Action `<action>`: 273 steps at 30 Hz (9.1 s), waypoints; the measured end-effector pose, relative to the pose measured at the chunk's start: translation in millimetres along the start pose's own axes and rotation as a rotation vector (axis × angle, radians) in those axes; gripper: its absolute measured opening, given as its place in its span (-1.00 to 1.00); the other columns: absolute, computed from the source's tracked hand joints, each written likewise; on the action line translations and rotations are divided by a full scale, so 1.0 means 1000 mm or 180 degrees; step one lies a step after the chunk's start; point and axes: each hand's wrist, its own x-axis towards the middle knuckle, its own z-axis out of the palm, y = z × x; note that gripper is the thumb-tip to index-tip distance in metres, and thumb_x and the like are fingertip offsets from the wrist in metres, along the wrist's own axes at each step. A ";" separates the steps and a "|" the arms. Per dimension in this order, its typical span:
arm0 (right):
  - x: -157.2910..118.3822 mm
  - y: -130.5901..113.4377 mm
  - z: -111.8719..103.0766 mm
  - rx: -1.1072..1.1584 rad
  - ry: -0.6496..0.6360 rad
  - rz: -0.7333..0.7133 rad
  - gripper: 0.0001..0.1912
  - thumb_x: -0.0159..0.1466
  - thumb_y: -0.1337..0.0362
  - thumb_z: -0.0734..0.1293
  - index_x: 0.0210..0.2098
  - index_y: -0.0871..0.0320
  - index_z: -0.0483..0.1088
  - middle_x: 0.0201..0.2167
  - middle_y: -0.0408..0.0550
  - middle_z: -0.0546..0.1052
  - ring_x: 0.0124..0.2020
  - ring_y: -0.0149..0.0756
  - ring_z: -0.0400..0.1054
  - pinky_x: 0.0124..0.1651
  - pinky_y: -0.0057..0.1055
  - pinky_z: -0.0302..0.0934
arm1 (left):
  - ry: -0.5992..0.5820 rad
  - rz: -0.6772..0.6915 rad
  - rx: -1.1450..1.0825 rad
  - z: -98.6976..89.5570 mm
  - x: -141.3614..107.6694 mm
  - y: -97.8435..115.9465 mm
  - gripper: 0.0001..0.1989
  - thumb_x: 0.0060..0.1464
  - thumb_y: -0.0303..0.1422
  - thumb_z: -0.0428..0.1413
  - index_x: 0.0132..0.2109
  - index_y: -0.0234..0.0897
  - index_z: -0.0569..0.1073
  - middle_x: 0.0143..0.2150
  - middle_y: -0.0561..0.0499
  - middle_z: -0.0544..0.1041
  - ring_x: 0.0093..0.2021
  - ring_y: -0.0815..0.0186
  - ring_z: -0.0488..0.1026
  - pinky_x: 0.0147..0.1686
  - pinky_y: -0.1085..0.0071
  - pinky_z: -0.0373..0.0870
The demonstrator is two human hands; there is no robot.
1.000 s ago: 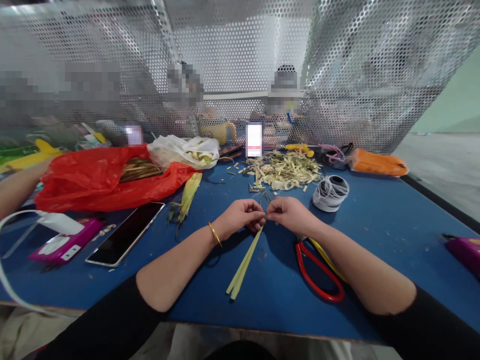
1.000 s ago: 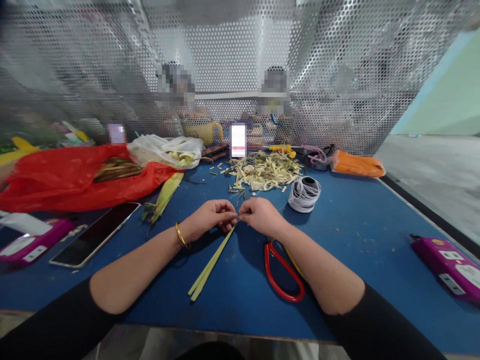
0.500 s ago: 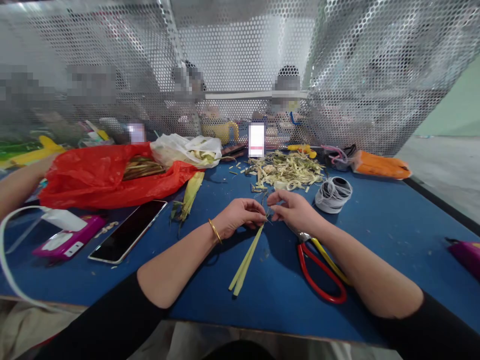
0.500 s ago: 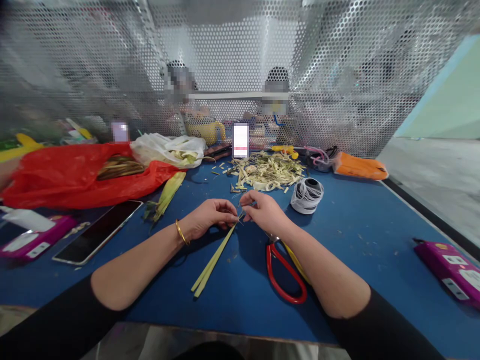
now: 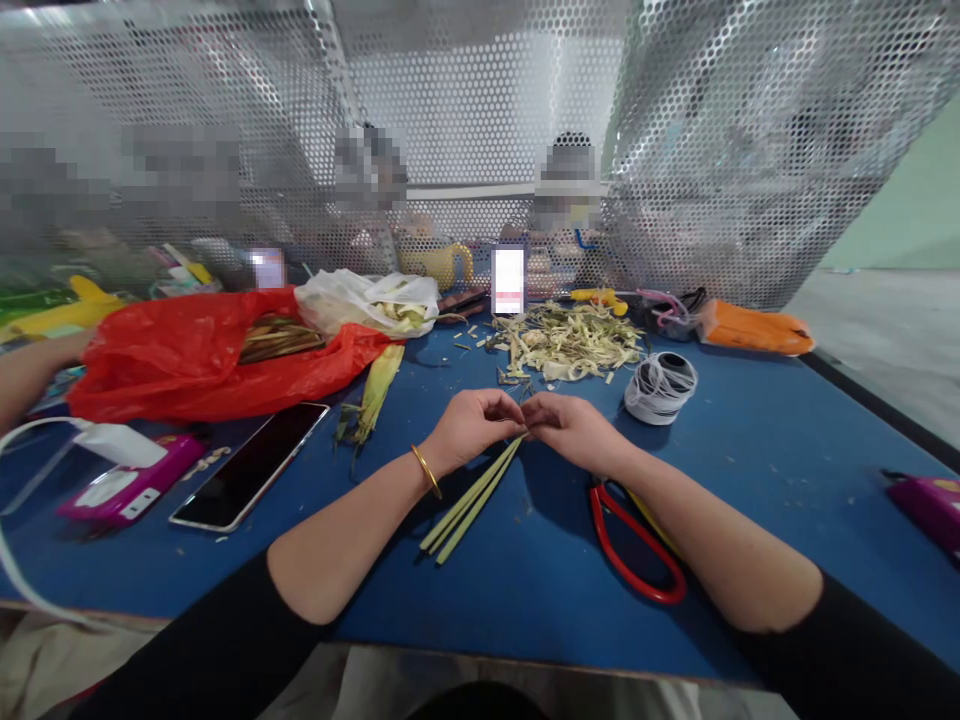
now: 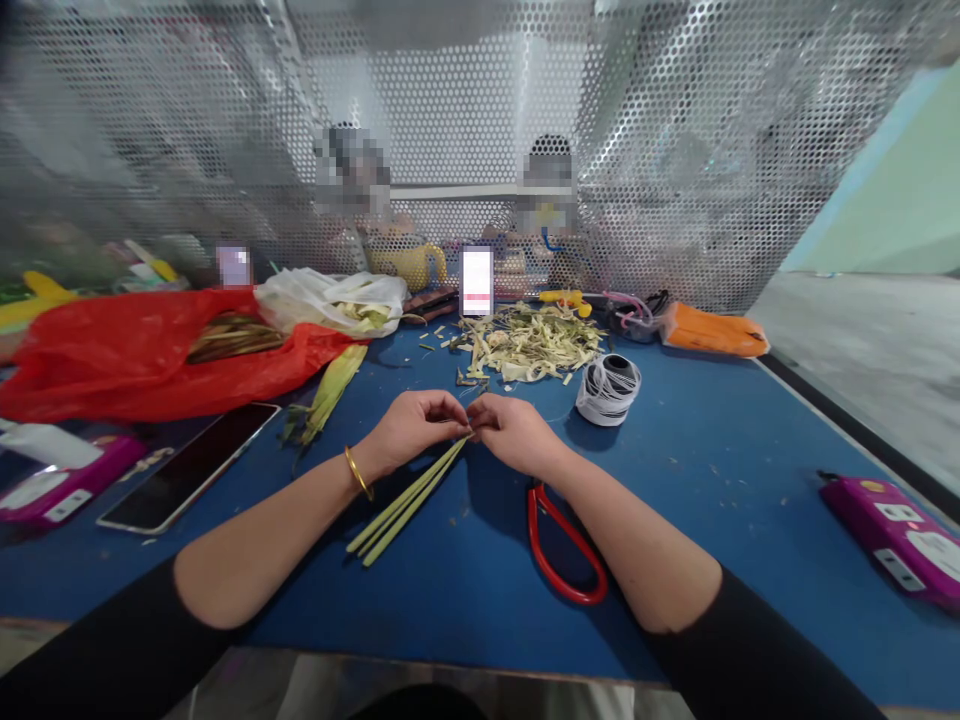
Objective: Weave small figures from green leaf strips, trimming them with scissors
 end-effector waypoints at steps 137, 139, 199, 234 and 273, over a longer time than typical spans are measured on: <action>-0.003 -0.015 0.005 0.1076 0.0478 0.0321 -0.84 0.05 0.22 0.35 -0.56 0.18 0.41 -0.64 -0.17 0.44 -0.56 -0.44 0.25 -0.47 -0.49 0.09 | -0.0662 -0.0655 -0.0328 0.003 -0.003 0.001 -0.84 -0.04 -0.35 0.09 -0.45 -0.34 0.51 -0.62 0.10 0.35 -0.63 0.50 0.23 -0.63 0.58 0.14; -0.003 -0.016 0.005 0.1071 0.0459 0.0307 -0.85 0.04 0.22 0.35 -0.56 0.18 0.41 -0.64 -0.17 0.44 -0.57 -0.44 0.24 -0.47 -0.48 0.08 | -0.0673 -0.0635 -0.0328 0.003 -0.003 0.002 -0.83 -0.04 -0.35 0.08 -0.46 -0.33 0.50 -0.63 0.11 0.34 -0.63 0.49 0.22 -0.63 0.57 0.14; 0.000 -0.004 -0.001 -0.0253 0.0207 0.0023 -0.87 0.07 0.23 0.31 -0.52 0.16 0.35 -0.61 -0.20 0.40 -0.56 -0.41 0.24 -0.47 -0.47 0.10 | -0.0102 -0.0957 -0.0779 0.001 -0.003 0.003 -0.89 -0.10 -0.40 0.21 -0.37 -0.35 0.48 -0.53 0.06 0.48 -0.63 0.53 0.31 -0.68 0.60 0.09; -0.002 -0.009 0.002 0.0698 0.0098 -0.0136 -0.80 0.12 0.39 0.28 -0.23 0.17 0.39 -0.36 -0.10 0.58 -0.33 -0.34 0.48 -0.18 -0.35 0.35 | 0.0058 -0.0616 -0.0656 -0.009 -0.001 0.009 -0.84 -0.24 -0.40 0.26 -0.40 -0.33 0.54 -0.50 0.05 0.49 -0.50 0.46 0.34 -0.56 0.56 0.17; 0.001 -0.002 0.006 0.0368 0.0728 0.0164 -0.92 0.14 0.28 0.28 -0.45 0.15 0.35 -0.50 -0.13 0.51 -0.52 -0.36 0.42 -0.43 -0.44 0.28 | 0.0876 0.0637 0.1506 0.003 -0.005 0.001 -0.85 0.07 -0.31 0.12 -0.31 -0.20 0.59 -0.30 0.01 0.61 -0.28 0.31 0.48 -0.27 0.46 0.29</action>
